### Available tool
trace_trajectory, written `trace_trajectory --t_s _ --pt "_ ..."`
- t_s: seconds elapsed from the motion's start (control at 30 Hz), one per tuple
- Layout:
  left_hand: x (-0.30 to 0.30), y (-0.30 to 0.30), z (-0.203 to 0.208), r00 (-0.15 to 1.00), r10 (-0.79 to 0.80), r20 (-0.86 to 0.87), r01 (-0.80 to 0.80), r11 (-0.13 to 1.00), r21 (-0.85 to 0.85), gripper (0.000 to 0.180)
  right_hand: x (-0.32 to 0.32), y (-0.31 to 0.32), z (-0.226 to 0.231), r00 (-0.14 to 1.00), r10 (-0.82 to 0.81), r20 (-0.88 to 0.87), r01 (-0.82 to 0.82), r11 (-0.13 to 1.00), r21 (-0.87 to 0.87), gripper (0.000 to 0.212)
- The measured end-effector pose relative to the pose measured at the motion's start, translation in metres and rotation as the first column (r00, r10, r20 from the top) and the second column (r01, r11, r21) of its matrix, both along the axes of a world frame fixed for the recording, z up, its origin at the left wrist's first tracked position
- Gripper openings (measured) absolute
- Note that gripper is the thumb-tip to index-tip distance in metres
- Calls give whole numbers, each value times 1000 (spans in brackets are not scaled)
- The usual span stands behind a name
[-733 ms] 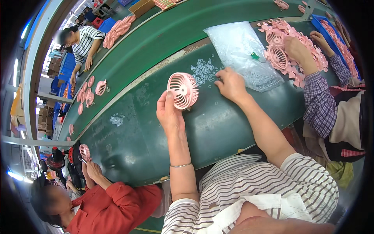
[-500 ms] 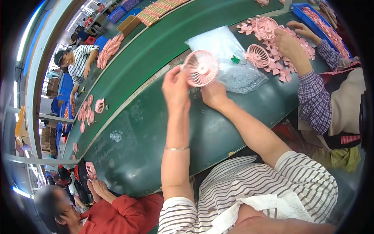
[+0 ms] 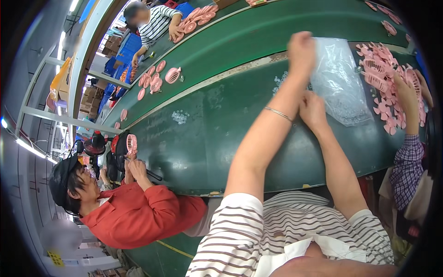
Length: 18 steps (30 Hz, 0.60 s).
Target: The person repeatedly picks up fan guards, attaches small components to them by hand, and places the assembled parts onto the conveyor belt.
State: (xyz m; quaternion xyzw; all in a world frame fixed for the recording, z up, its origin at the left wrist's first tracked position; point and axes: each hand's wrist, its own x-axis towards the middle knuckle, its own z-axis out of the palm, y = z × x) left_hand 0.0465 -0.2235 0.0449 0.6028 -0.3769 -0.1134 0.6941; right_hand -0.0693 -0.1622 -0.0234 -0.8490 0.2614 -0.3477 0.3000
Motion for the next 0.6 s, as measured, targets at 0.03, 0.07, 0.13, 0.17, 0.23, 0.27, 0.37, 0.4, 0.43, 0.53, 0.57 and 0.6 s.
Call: trace_trajectory --t_s 0.03,0.07,0.13,0.17,0.23,0.27,0.37,0.4,0.43,0.53,0.57,0.6 --pt "33 9 -3 996 89 -26 -89 996 11 29 0 0 1 998 -26 62 19 995 98 10" --pt "67 22 -6 948 297 115 -307 948 83 27 -2 -3 0 999 -22 45 18 995 96 10" --pt "135 65 -13 780 526 340 -606 770 198 28 -5 -1 9 999 -13 36 4 973 232 8" --pt "157 83 -14 723 584 368 -686 673 278 27 -8 -2 12 1000 -18 24 8 933 360 7" --pt "212 137 -20 607 698 380 -790 479 383 28 -6 4 13 999 5 54 -25 921 389 5" --pt "230 158 -24 530 715 456 -825 311 471 31 -8 5 18 1000 23 21 -29 915 402 4" --pt "278 206 -36 344 724 598 -877 20 481 47 -10 12 21 997 61 43 -75 833 548 5" --pt "294 218 -41 272 686 675 -904 -57 423 51 -10 16 22 995 72 61 -95 803 589 5" --pt "305 223 -45 286 647 707 -905 -60 421 54 -11 15 18 994 75 75 -105 818 566 5" --pt "326 223 -59 250 592 766 -923 -94 374 51 -11 16 13 996 62 60 -85 819 567 6" --pt "330 222 -60 307 534 788 -905 -91 415 46 -10 15 13 999 40 21 -45 803 594 7" --pt "331 222 -63 362 472 804 -886 -93 454 41 -9 14 12 1000 22 -18 -6 784 621 7"
